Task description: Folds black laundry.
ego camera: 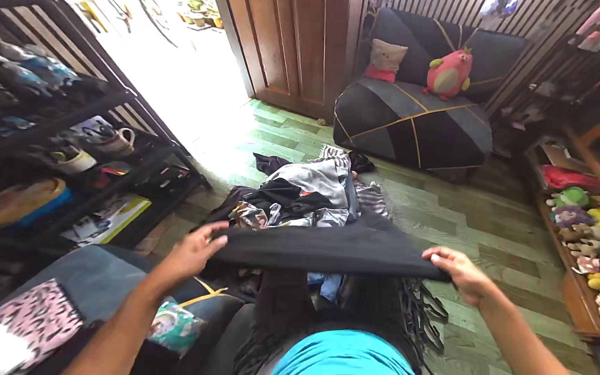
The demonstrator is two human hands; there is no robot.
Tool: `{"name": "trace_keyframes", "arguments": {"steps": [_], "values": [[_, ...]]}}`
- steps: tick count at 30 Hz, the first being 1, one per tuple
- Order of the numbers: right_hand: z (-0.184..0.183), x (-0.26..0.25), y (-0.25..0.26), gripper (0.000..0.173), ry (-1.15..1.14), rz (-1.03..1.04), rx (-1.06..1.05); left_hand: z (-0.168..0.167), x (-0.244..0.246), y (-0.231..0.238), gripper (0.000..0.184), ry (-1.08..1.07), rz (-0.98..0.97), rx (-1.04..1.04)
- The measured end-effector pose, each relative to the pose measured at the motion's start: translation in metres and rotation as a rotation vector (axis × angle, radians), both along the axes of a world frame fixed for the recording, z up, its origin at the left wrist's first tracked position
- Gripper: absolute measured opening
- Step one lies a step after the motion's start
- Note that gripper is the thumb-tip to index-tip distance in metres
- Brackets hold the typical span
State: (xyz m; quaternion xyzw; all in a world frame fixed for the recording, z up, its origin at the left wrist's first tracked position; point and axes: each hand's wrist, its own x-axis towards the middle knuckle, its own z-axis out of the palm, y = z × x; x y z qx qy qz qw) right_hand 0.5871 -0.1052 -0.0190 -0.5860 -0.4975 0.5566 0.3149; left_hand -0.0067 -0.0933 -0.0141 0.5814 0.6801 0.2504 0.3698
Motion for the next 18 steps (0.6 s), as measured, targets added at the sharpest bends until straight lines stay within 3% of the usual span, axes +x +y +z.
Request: {"name": "trace_keyframes", "arguments": {"steps": [3,5,7,10,12,14,16,18], "values": [[-0.064,0.005,-0.036,0.019,-0.171,0.167,-0.262,-0.049,-0.002,-0.041,0.058,0.155,-0.049,-0.271],[-0.085,0.001,-0.027,0.023,-0.351,0.217,-0.222,-0.065,0.016,-0.041,0.068,0.372,-0.066,-0.241],[-0.080,-0.018,-0.004,0.026,-0.414,0.158,-0.007,-0.064,0.060,-0.030,0.054,0.431,-0.099,0.064],[-0.068,-0.057,0.045,0.034,-0.424,0.168,0.269,-0.054,0.152,0.007,0.034,0.394,-0.362,0.425],[-0.071,-0.079,0.075,0.049,-0.478,0.278,0.344,-0.049,0.212,0.032,0.034,0.290,-0.578,0.407],[-0.072,-0.092,0.092,0.054,-0.604,0.366,0.292,-0.055,0.256,0.052,0.040,0.254,-0.721,0.309],[-0.068,-0.096,0.097,0.046,-0.684,0.402,0.247,-0.064,0.279,0.066,0.051,0.327,-0.792,0.176],[-0.059,-0.089,0.092,0.028,-0.674,0.395,0.282,-0.070,0.285,0.072,0.046,0.371,-0.825,0.115]]}}
